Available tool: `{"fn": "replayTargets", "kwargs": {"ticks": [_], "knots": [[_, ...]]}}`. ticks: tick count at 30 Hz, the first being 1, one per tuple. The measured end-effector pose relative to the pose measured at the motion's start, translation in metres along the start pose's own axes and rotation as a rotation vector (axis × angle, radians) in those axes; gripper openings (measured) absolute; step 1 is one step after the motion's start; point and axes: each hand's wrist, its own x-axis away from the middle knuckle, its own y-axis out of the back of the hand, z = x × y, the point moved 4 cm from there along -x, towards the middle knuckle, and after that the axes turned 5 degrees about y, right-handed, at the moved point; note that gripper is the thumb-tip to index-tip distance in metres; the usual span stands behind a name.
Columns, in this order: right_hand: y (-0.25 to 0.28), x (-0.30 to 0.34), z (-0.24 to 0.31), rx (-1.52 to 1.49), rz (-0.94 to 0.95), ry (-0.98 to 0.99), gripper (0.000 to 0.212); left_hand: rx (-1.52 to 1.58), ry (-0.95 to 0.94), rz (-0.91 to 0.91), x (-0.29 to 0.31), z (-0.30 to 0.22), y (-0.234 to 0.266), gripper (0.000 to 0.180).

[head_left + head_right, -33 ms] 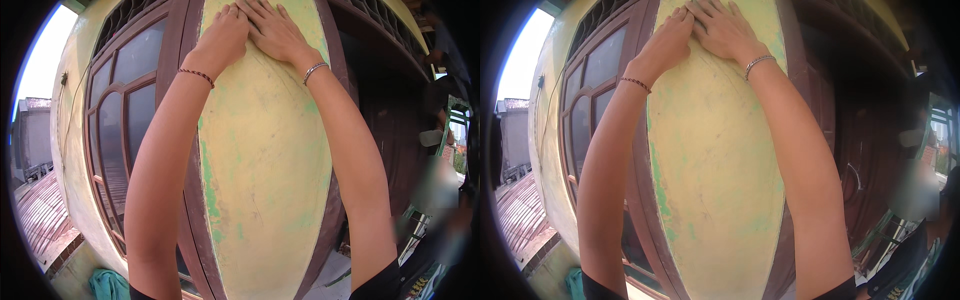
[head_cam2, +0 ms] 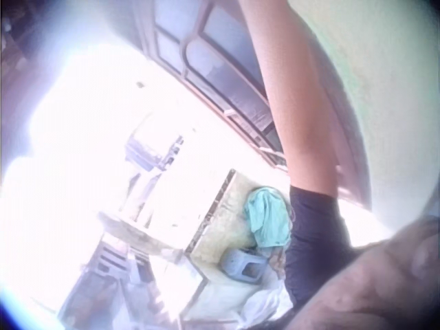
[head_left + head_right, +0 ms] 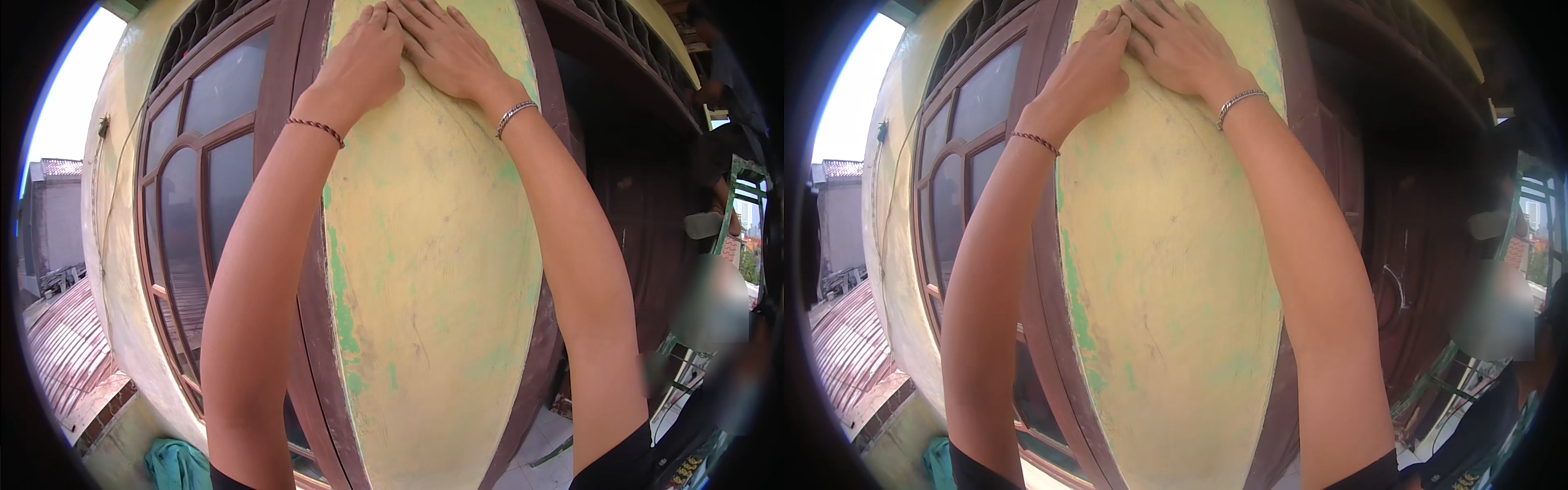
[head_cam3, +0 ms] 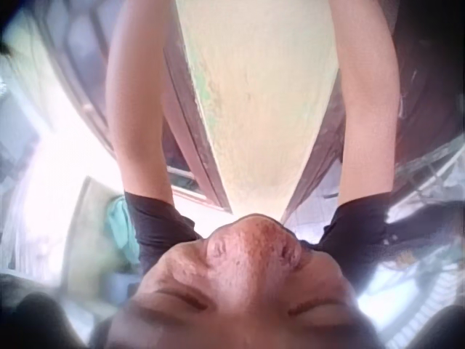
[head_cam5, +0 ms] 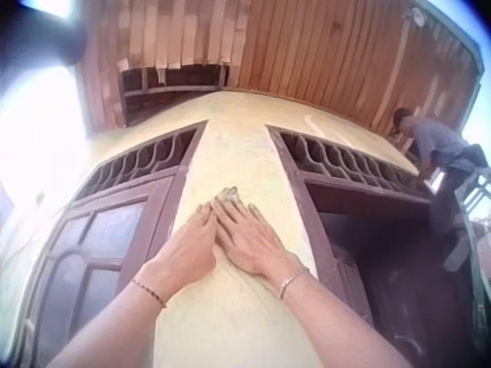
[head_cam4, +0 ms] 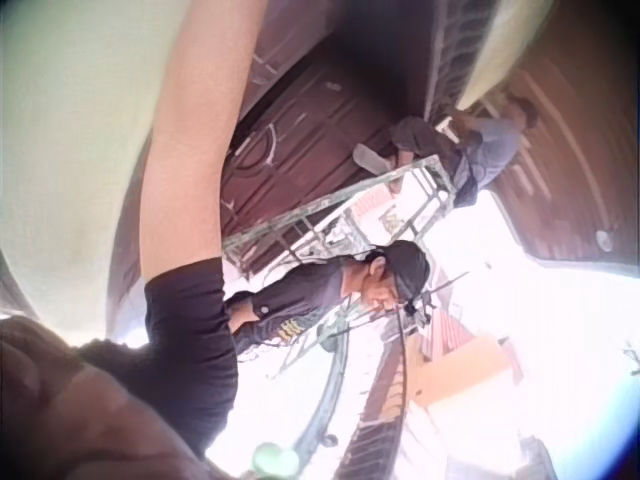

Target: The person sands a yellow-painted wall section next to a window using a sanding block. They move the block in repeated strokes along the wall surface while another person works on a ladder nearby.

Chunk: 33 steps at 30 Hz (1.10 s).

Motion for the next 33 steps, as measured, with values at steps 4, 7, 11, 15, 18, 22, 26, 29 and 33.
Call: {"fn": "replayTargets", "kwargs": {"ticks": [4, 7, 11, 15, 18, 22, 26, 29, 33], "knots": [[-0.019, -0.002, -0.031, -0.187, 0.168, 0.017, 0.052, 0.225, 0.075, 0.063, 0.008, -0.014, 0.031, 0.066], [-0.006, 0.005, -0.026, -0.286, 0.205, 0.064, 0.052, 0.393, 0.179, 0.197, 0.012, -0.024, 0.061, 0.065], [0.007, 0.047, 0.007, -0.263, 0.148, 0.132, 0.050, 0.286, 0.244, 0.227, 0.040, -0.041, 0.086, 0.048], [0.033, 0.098, 0.066, -0.292, 0.170, 0.206, 0.043, 0.070, 0.189, 0.111, 0.101, -0.069, 0.110, 0.052], [0.056, 0.146, 0.111, -0.407, 0.225, 0.171, 0.044, 0.095, 0.203, 0.209, 0.152, -0.106, 0.131, 0.058], [0.072, 0.188, 0.151, -0.410, 0.298, 0.208, 0.039, 0.180, 0.253, 0.337, 0.200, -0.133, 0.146, 0.061], [0.068, 0.179, 0.140, -0.350, 0.309, 0.242, 0.035, 0.158, 0.236, 0.277, 0.192, -0.125, 0.130, 0.059], [0.056, 0.137, 0.111, -0.285, 0.218, 0.190, 0.034, 0.177, 0.240, 0.116, 0.143, -0.098, 0.103, 0.057], [0.022, 0.059, 0.043, -0.189, 0.073, 0.143, 0.040, 0.194, 0.481, -0.258, 0.083, -0.070, 0.093, 0.052]]}}
